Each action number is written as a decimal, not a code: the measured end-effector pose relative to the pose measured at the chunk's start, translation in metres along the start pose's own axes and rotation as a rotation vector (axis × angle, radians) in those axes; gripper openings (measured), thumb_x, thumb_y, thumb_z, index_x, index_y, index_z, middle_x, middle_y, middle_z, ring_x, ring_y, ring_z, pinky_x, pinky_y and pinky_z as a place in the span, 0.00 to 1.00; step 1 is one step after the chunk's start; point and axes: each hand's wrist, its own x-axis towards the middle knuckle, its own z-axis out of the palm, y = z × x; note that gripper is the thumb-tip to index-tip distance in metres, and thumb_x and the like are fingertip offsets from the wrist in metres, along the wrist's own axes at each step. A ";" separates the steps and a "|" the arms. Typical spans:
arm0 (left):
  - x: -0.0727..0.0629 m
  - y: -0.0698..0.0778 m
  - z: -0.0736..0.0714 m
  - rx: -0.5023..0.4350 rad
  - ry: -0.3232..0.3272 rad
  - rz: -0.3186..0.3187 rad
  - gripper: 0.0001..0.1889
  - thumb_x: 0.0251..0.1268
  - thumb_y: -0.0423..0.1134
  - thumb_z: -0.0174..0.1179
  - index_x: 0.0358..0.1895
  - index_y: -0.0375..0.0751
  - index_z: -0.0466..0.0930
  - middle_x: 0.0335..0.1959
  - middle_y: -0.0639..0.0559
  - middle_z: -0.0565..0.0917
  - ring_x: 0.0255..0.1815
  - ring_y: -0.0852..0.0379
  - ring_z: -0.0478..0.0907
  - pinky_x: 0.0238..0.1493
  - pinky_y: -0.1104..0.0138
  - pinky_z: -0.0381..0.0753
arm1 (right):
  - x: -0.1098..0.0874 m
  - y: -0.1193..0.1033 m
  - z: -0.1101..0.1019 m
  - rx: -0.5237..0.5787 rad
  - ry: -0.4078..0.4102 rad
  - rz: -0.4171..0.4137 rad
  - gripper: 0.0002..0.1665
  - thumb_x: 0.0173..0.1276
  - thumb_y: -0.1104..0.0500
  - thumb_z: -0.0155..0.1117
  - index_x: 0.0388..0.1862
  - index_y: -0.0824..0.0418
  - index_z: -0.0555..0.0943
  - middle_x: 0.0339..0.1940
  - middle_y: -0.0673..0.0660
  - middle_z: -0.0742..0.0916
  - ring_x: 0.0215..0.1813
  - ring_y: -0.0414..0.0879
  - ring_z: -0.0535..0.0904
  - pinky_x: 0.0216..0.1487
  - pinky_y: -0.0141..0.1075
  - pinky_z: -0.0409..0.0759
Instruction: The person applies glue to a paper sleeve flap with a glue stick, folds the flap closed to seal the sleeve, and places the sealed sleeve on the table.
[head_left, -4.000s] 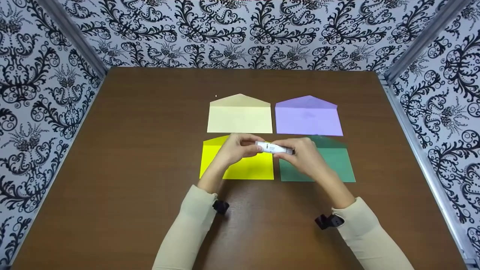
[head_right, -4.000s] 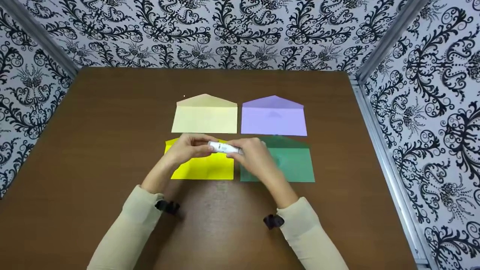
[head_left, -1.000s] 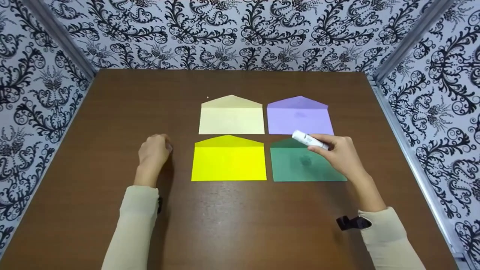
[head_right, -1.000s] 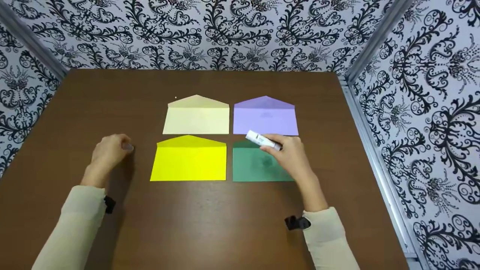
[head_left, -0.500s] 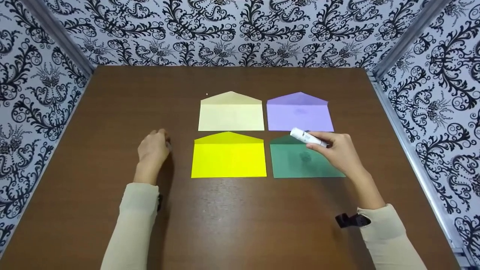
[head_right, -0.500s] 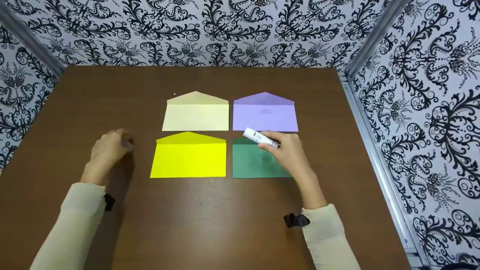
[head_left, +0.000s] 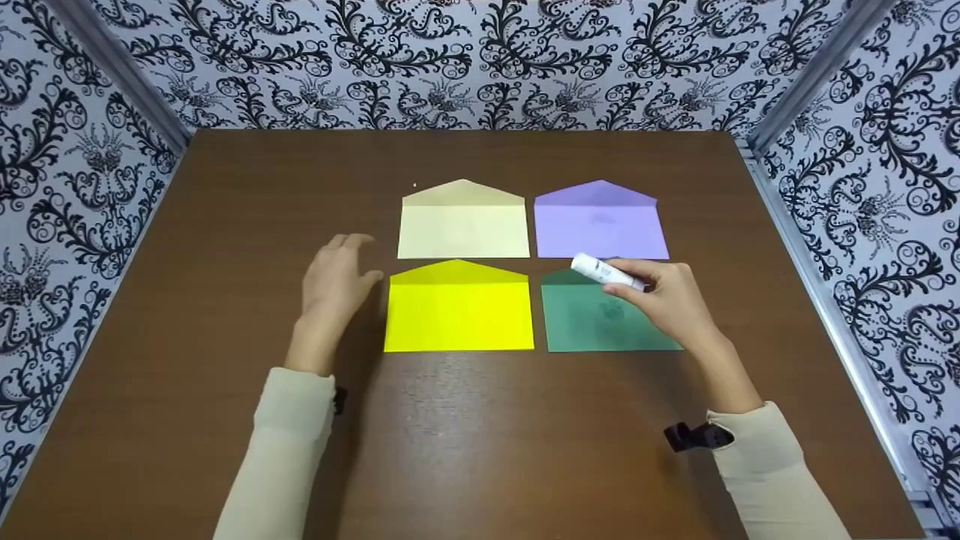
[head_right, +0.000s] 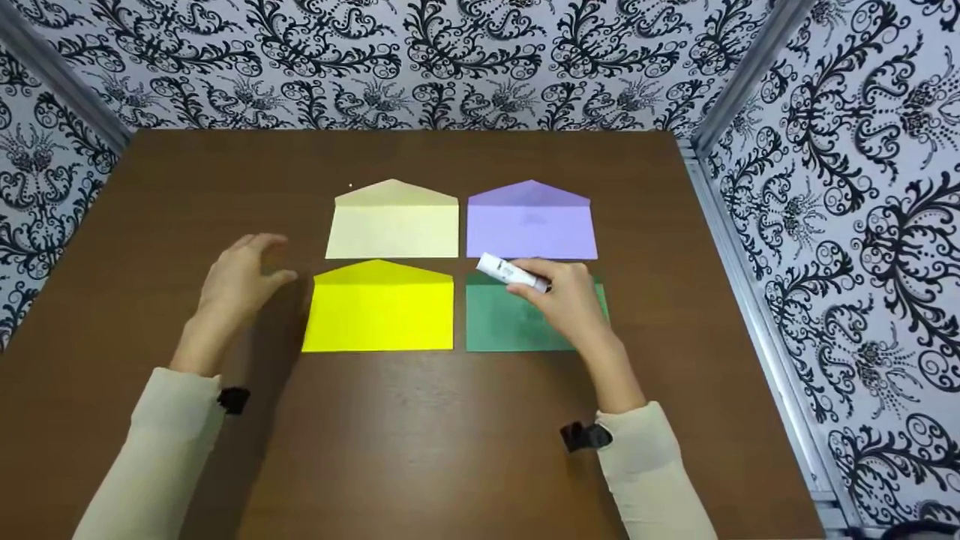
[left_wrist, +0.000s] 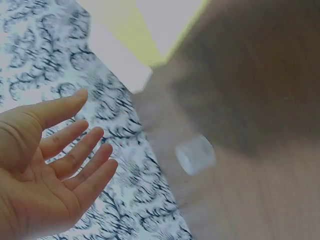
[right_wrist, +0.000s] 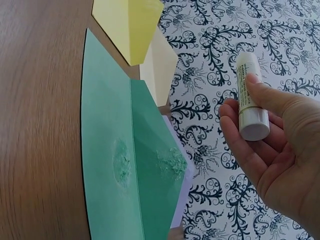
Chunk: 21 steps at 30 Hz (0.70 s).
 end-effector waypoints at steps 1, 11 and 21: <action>0.000 0.005 0.001 -0.016 0.005 0.016 0.28 0.64 0.38 0.67 0.67 0.39 0.72 0.68 0.36 0.74 0.66 0.36 0.73 0.65 0.45 0.77 | 0.000 0.000 0.001 0.008 0.000 -0.002 0.19 0.61 0.56 0.75 0.52 0.58 0.88 0.45 0.61 0.91 0.32 0.41 0.80 0.28 0.23 0.76; -0.008 0.034 0.009 -0.091 -0.026 0.080 0.27 0.65 0.40 0.67 0.67 0.42 0.73 0.67 0.42 0.76 0.65 0.40 0.75 0.60 0.46 0.81 | 0.001 -0.003 0.006 0.027 -0.023 0.015 0.19 0.62 0.56 0.74 0.52 0.58 0.88 0.46 0.60 0.91 0.34 0.46 0.80 0.28 0.24 0.76; -0.015 0.052 0.020 -0.099 -0.039 0.124 0.26 0.64 0.39 0.68 0.65 0.42 0.76 0.63 0.44 0.79 0.64 0.43 0.77 0.65 0.52 0.79 | 0.002 -0.006 0.011 0.029 -0.043 0.004 0.20 0.61 0.56 0.74 0.53 0.58 0.87 0.45 0.59 0.91 0.31 0.46 0.79 0.24 0.25 0.75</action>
